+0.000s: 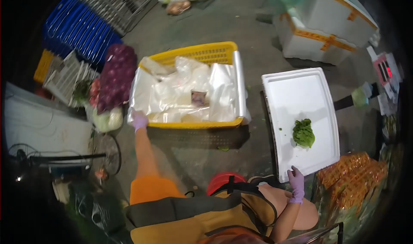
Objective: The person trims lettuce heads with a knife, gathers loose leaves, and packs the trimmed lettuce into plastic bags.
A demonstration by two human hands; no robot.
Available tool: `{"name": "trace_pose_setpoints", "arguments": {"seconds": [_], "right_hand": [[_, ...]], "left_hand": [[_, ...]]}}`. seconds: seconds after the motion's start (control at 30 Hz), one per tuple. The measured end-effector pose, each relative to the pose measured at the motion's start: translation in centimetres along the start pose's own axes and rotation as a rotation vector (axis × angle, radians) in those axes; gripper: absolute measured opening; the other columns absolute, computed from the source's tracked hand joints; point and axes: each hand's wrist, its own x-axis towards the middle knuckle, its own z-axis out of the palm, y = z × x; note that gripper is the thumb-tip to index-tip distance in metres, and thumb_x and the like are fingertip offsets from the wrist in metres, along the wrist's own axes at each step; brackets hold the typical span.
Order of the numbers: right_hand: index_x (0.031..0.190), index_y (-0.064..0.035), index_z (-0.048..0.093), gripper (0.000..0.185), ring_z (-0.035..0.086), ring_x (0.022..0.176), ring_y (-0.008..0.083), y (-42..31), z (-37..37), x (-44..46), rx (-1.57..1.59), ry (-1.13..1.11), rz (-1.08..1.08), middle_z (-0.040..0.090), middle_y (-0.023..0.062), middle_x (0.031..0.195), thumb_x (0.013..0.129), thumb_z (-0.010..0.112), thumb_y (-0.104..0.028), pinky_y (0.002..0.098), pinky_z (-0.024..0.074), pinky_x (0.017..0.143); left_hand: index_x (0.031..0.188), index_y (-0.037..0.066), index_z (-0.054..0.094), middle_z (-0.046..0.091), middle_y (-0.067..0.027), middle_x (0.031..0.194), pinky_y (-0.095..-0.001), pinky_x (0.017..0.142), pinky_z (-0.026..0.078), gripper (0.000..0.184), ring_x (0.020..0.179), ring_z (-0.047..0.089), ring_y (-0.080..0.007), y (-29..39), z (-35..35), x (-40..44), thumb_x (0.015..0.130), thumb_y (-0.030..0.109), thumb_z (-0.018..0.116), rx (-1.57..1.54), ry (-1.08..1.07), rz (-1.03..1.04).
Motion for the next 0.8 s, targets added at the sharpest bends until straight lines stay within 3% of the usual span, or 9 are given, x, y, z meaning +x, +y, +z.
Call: {"name": "trace_pose_setpoints", "arguments": {"seconds": [0.23,0.37,0.43,0.5,0.6,0.63,0.7,0.73,0.8], "right_hand": [[0.115,0.0015,0.053,0.046,0.057,0.068,0.0204,-1.9,-0.6,-0.7,-0.013,0.054,-0.050,0.061,0.0138,0.078,0.080,0.060,-0.026,0.0306,0.0466,0.064],[0.115,0.0019,0.053,0.045,0.056,0.068,0.0187,-1.1,-0.4,-1.0,0.042,0.035,-0.078,0.061,0.0128,0.078,0.080,0.060,-0.025,0.0294,0.0462,0.064],[0.114,0.0021,0.053,0.044,0.055,0.068,0.0165,-0.7,-0.5,-1.3,-0.047,0.016,-0.054,0.061,0.0121,0.080,0.080,0.060,-0.024,0.0284,0.0459,0.064],[0.114,0.0023,0.054,0.043,0.056,0.070,0.0160,-0.8,-0.4,-1.2,0.001,0.018,-0.044,0.061,0.0113,0.080,0.081,0.060,-0.024,0.0282,0.0458,0.065],[0.113,0.0033,0.054,0.042,0.056,0.073,0.0149,-1.5,0.5,-0.8,0.098,0.037,-0.062,0.062,0.0106,0.084,0.081,0.059,-0.023,0.0278,0.0460,0.067],[0.113,0.0040,0.054,0.041,0.057,0.076,0.0144,-2.1,1.1,-0.4,0.150,0.055,-0.096,0.062,0.0107,0.086,0.082,0.059,-0.022,0.0274,0.0462,0.069],[0.113,0.0035,0.054,0.035,0.059,0.081,0.0152,-3.8,2.7,0.4,0.316,0.048,-0.237,0.062,0.0117,0.094,0.086,0.054,-0.020,0.0267,0.0472,0.072],[0.116,0.0016,0.052,0.035,0.058,0.084,0.0149,-9.5,1.7,-1.8,0.553,-0.075,-0.114,0.060,0.0113,0.098,0.088,0.050,-0.019,0.0263,0.0479,0.072],[0.132,-0.0025,0.034,0.049,0.054,0.095,0.0186,-14.9,1.5,-4.4,0.831,-0.252,-0.188,0.052,0.0129,0.113,0.087,0.049,-0.014,0.0272,0.0498,0.072]], "left_hand": [[0.110,0.000,0.054,0.052,-0.0189,0.117,-0.0367,0.085,0.045,0.036,0.103,0.056,-0.0293,-2.7,3.3,5.7,0.078,0.014,0.048,-0.206,-0.026,-0.089],[0.102,0.001,0.059,0.060,-0.0186,0.102,-0.0361,0.082,0.045,0.030,0.101,0.056,-0.0305,-3.3,4.6,7.8,0.076,0.012,0.049,-0.228,0.035,-0.136],[0.095,0.001,0.060,0.062,-0.0181,0.092,-0.0345,0.078,0.045,0.023,0.093,0.058,-0.0309,-1.0,-0.5,4.6,0.078,0.014,0.051,-0.597,0.146,-0.059],[0.090,0.001,0.060,0.061,-0.0161,0.087,-0.0329,0.074,0.045,0.019,0.083,0.058,-0.0274,2.6,-2.1,1.5,0.078,0.014,0.052,-0.959,0.499,0.163],[0.089,0.000,0.057,0.057,-0.0123,0.088,-0.0337,0.076,0.044,0.017,0.083,0.055,-0.0232,11.7,-6.4,-9.3,0.075,0.008,0.054,-1.201,0.419,0.447],[0.083,-0.001,0.057,0.057,-0.0127,0.086,-0.0341,0.074,0.045,0.014,0.081,0.055,-0.0253,14.1,-8.6,-15.1,0.080,0.012,0.057,-1.090,0.202,0.491],[0.091,-0.002,0.053,0.055,-0.0163,0.084,-0.0411,0.072,0.045,0.022,0.077,0.053,-0.0338,18.4,-10.0,-23.0,0.073,0.011,0.055,-0.672,0.588,1.383],[0.094,-0.002,0.052,0.056,-0.0149,0.084,-0.0402,0.071,0.046,0.028,0.081,0.055,-0.0340,20.0,-11.3,-28.2,0.072,0.016,0.057,-0.639,0.096,1.372],[0.097,-0.001,0.052,0.053,-0.0160,0.095,-0.0375,0.073,0.047,0.029,0.085,0.055,-0.0321,21.4,-10.7,-35.5,0.074,0.017,0.056,-1.015,-0.110,1.571]]}}
